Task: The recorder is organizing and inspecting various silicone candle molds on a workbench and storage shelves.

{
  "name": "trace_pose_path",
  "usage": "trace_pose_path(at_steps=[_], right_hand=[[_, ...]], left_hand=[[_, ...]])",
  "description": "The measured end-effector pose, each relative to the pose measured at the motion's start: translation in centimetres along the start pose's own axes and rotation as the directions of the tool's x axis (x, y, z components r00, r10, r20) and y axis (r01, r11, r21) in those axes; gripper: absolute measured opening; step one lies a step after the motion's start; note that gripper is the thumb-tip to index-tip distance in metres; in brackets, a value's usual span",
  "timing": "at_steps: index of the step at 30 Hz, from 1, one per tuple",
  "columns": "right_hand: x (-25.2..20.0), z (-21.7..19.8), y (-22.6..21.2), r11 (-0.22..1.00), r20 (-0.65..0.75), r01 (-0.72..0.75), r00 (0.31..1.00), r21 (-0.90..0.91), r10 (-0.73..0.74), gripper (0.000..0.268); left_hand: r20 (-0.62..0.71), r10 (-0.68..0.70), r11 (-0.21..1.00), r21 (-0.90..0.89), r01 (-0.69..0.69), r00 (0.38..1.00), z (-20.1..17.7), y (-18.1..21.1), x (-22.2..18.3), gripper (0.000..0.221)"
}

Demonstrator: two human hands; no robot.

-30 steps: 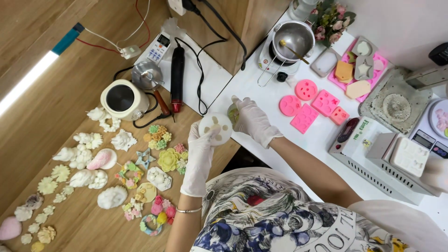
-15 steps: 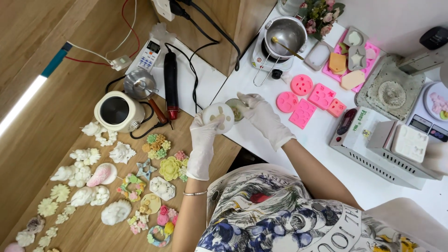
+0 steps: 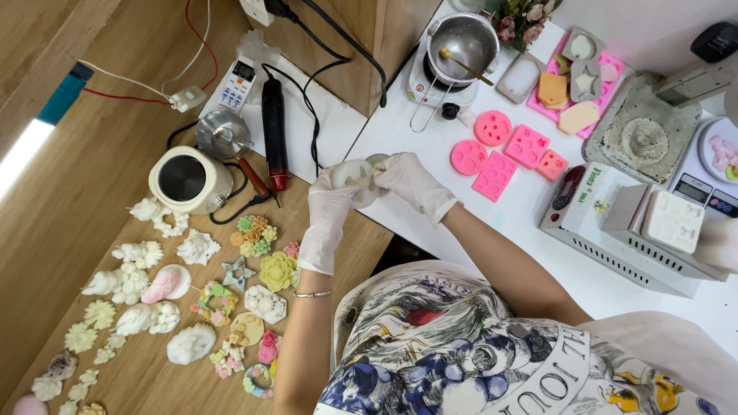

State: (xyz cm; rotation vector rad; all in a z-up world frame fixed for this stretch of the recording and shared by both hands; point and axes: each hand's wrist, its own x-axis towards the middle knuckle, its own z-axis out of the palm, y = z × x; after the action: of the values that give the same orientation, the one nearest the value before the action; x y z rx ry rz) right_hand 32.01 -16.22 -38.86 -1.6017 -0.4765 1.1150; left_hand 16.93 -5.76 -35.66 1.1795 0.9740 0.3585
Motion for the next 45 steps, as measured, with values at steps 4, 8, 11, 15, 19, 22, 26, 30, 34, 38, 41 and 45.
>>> trace_pose_path(at_steps=[4,8,11,15,19,22,26,30,34,38,41,45], right_hand=[[0.0,-1.2,-0.8,0.996,0.005,0.008,1.0,-0.087,-0.007,0.024],[-1.2,-1.3,-4.0,0.994,0.094,-0.053,0.995,0.092,0.044,0.028],[-0.4,-1.1,-3.4,0.999,0.114,-0.048,0.992,0.013,0.046,0.026],[1.0,-1.1,-1.4,0.999,0.117,-0.005,0.993,-0.053,0.011,0.022],[0.6,-1.5,-2.2,1.0,0.1,-0.005,0.995,0.009,0.004,0.022],[-0.7,-1.2,-3.9,0.99,0.133,-0.082,0.989,0.119,0.066,0.023],[0.4,-1.0,-2.1,0.999,0.085,-0.039,0.996,-0.036,0.042,0.021],[0.4,-1.5,-1.7,0.999,0.036,0.032,0.999,0.024,-0.032,0.018],[-1.3,-1.2,-4.9,0.988,0.077,-0.006,0.997,0.151,-0.006,0.019],[-0.9,-1.2,-3.9,1.0,0.086,-0.022,0.996,0.009,0.021,0.024],[-0.6,-1.6,-2.9,0.998,0.077,0.008,0.997,0.068,-0.013,0.027],[-1.3,-1.9,-3.0,0.963,0.082,-0.006,0.997,0.269,-0.016,0.027]], left_hand=[[0.032,-0.01,1.0,0.022,0.009,0.999,0.3,0.5,0.2,0.056],[0.026,0.004,0.996,0.092,-0.007,1.0,0.5,2.0,0.1,0.054],[0.022,0.003,0.983,0.183,-0.007,1.0,0.5,2.2,0.1,0.051],[0.041,0.013,0.991,0.132,-0.019,0.999,0.0,1.0,0.8,0.051],[0.026,-0.008,0.987,0.162,0.004,1.0,-0.3,1.5,0.4,0.054],[0.019,-0.069,0.994,0.083,0.067,0.997,-0.4,1.2,0.4,0.053],[0.031,-0.013,0.979,0.203,0.007,0.999,0.0,0.9,0.7,0.056],[0.038,-0.033,0.981,0.19,0.025,0.999,0.0,1.4,0.6,0.057],[0.022,-0.096,0.991,0.093,0.093,0.995,0.0,2.3,0.5,0.059],[0.039,-0.066,0.982,0.178,0.058,0.997,0.4,2.7,0.2,0.061],[0.029,-0.061,0.982,0.178,0.054,0.998,0.0,2.2,0.4,0.061],[0.063,-0.035,0.999,-0.019,0.036,0.997,-0.5,0.9,0.8,0.058]])
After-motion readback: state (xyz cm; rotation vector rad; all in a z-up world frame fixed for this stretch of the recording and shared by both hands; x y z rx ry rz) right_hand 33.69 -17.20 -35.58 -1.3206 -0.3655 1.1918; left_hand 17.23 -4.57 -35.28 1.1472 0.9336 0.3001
